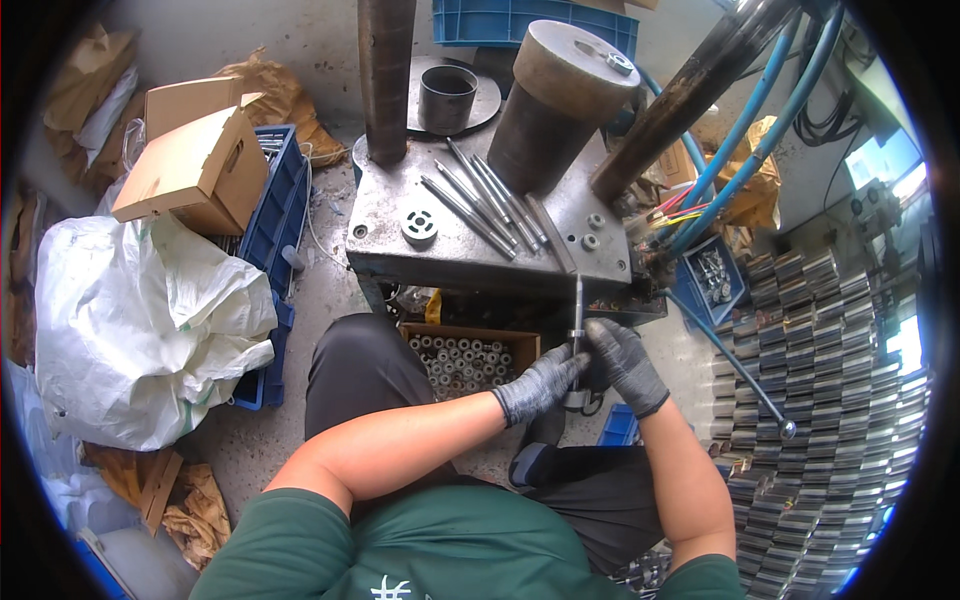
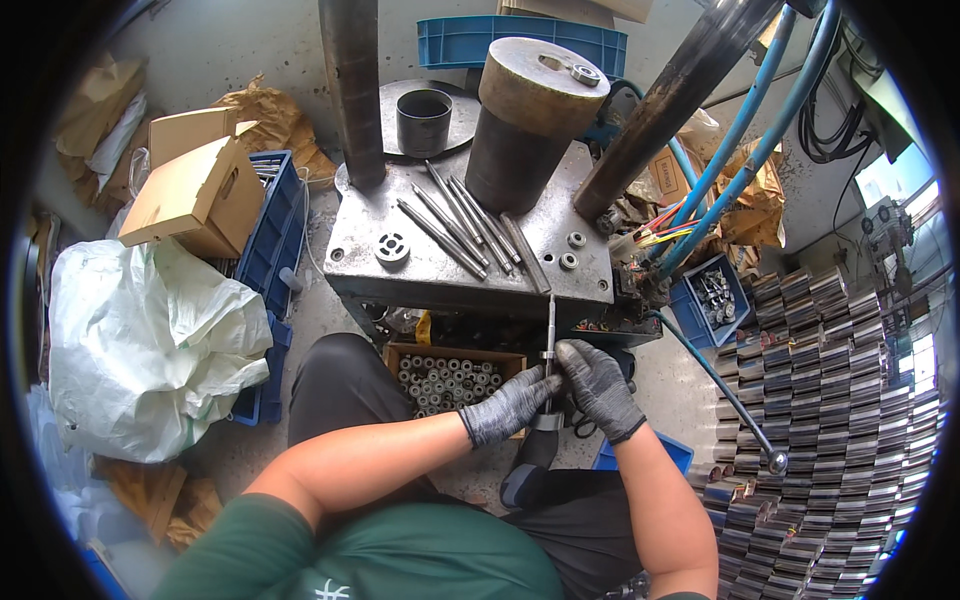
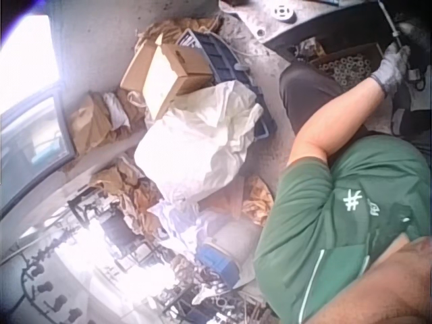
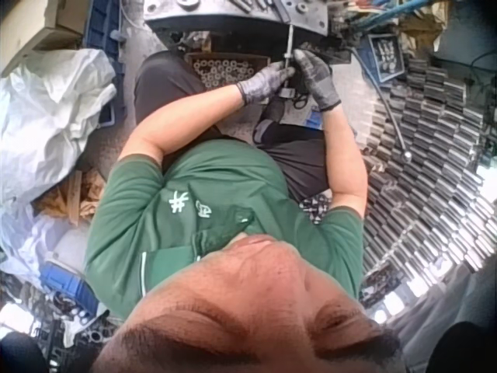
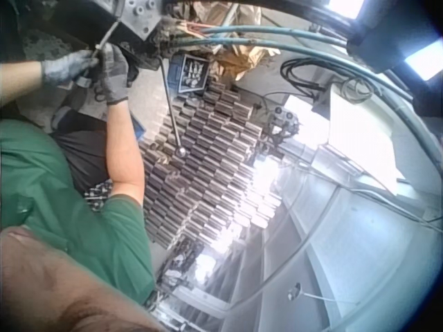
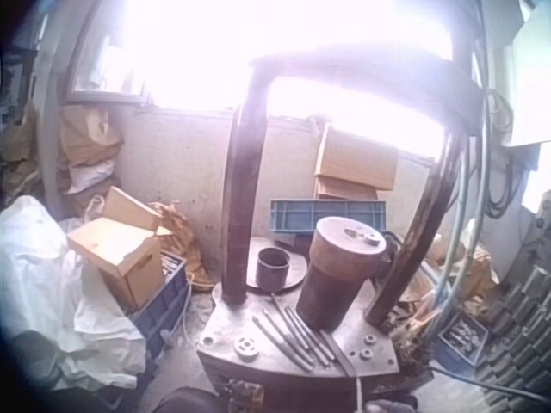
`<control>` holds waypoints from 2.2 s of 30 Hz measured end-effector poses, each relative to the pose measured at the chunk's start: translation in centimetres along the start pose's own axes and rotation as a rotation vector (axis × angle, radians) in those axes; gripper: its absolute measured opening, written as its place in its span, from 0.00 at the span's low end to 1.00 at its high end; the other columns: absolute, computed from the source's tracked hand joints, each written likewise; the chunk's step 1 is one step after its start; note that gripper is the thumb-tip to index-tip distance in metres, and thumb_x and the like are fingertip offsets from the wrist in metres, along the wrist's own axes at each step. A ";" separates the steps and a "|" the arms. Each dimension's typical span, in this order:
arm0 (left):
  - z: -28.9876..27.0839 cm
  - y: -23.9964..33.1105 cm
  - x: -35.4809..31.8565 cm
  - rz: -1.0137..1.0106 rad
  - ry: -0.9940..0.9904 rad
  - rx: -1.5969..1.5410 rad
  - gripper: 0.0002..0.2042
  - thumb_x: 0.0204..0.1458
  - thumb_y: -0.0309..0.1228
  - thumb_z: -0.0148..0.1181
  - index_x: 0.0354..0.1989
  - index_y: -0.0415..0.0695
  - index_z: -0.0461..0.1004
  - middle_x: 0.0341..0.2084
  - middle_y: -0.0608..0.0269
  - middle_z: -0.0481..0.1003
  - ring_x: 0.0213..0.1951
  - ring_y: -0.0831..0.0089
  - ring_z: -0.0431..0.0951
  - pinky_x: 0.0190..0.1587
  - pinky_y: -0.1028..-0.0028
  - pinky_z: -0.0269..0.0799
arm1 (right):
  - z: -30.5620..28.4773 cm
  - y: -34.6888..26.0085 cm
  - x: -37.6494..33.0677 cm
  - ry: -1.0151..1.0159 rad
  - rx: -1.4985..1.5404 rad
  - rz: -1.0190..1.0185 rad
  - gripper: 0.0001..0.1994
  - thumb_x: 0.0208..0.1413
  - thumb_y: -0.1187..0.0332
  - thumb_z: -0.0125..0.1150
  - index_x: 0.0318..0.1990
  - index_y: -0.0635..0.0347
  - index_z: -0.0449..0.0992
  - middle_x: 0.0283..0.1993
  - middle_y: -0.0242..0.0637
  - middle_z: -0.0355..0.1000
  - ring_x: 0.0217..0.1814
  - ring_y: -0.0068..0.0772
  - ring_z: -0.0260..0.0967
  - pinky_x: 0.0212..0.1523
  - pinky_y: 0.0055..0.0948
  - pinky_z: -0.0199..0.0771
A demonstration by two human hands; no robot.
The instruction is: Assembling long metal bolts into cylindrical housings and using a manual press to secure them.
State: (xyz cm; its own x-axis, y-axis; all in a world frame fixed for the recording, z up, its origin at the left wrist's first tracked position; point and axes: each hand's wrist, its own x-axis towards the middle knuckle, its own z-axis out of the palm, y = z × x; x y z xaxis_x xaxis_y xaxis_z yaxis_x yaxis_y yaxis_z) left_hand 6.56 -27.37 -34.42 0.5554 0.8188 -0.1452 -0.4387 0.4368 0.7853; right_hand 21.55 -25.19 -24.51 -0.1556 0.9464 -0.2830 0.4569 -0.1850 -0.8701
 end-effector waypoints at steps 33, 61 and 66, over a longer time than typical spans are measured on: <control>-2.7 1.3 -0.2 0.243 0.133 0.504 0.08 0.68 0.26 0.54 0.52 0.44 0.69 0.36 0.65 0.75 0.38 0.78 0.76 0.44 0.74 0.75 | -6.5 -4.0 -3.2 0.161 -0.456 -0.365 0.15 0.61 0.63 0.65 0.48 0.65 0.83 0.44 0.51 0.80 0.50 0.51 0.78 0.52 0.41 0.77; -0.3 42.8 14.6 0.764 0.590 0.969 0.03 0.65 0.26 0.60 0.39 0.40 0.78 0.28 0.68 0.78 0.29 0.79 0.75 0.32 0.76 0.74 | -2.4 -8.3 -2.8 -0.267 -0.781 -0.513 0.20 0.65 0.51 0.55 0.50 0.56 0.81 0.47 0.50 0.78 0.52 0.54 0.77 0.56 0.48 0.76; -0.1 43.0 15.9 0.696 0.607 1.034 0.05 0.65 0.28 0.62 0.37 0.40 0.79 0.27 0.68 0.79 0.27 0.77 0.76 0.35 0.75 0.73 | -2.7 -8.6 -3.7 -0.277 -0.823 -0.503 0.20 0.65 0.51 0.55 0.53 0.54 0.80 0.50 0.51 0.77 0.54 0.53 0.77 0.58 0.48 0.75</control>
State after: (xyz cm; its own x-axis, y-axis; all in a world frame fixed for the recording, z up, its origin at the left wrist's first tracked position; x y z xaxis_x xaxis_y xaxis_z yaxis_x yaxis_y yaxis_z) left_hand -3.52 4.50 -3.05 -0.0673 0.9005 0.4295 0.3693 -0.3774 0.8492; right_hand 20.51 -26.37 -14.89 -0.6480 0.7497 -0.1345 0.7291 0.5595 -0.3941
